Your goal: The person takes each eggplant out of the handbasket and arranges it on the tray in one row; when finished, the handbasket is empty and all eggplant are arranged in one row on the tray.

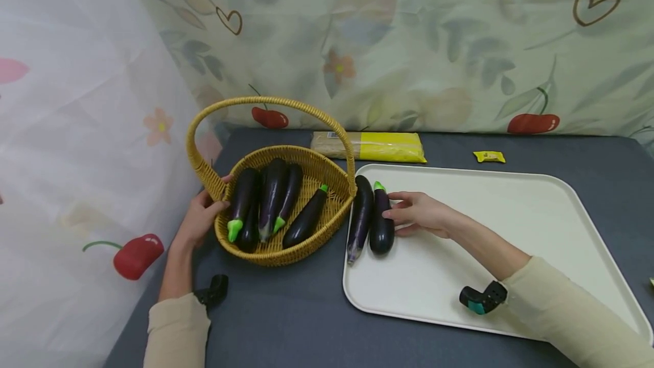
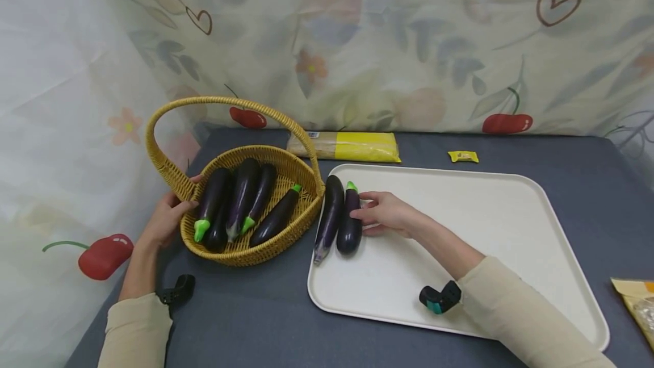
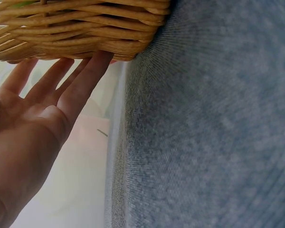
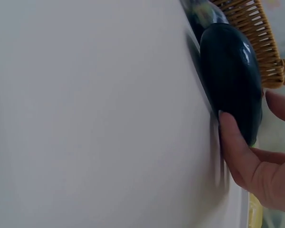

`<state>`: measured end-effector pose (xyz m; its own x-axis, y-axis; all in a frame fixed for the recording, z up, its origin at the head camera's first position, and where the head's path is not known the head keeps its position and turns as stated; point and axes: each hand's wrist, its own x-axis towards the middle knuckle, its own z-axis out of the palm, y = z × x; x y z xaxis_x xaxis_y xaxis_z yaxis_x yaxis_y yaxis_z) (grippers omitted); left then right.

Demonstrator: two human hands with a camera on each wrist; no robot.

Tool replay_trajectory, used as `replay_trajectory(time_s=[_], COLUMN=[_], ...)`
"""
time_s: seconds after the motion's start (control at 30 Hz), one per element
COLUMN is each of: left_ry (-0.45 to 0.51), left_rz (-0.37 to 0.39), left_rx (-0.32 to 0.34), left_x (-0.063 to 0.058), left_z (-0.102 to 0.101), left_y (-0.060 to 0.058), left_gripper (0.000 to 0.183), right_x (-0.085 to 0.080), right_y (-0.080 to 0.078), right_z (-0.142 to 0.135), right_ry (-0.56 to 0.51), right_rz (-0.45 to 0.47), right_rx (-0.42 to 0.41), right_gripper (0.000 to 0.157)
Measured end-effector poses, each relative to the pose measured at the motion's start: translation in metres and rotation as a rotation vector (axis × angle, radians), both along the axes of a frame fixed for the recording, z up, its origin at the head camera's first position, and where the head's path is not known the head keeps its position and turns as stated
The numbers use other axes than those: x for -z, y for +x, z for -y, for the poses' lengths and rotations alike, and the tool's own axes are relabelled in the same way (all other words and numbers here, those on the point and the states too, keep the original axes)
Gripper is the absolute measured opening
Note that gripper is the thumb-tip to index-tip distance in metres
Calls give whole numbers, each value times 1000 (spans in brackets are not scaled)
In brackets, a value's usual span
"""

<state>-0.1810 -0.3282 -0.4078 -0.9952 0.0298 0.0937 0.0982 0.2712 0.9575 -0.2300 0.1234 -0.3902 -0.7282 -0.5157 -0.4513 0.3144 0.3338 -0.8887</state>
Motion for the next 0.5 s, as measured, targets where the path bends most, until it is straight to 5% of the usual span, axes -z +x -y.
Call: replay_trajectory(time_s=[0.5], left_ry=[-13], left_rz=[0], left_rx=[-11], left_x=[0], left_z=[-1], left_y=[0], left_gripper=[52], right_x=[0], right_y=[-5], right_z=[0], right_ry=[41], right_rz=[-1], right_rx=[37], right_gripper=[64])
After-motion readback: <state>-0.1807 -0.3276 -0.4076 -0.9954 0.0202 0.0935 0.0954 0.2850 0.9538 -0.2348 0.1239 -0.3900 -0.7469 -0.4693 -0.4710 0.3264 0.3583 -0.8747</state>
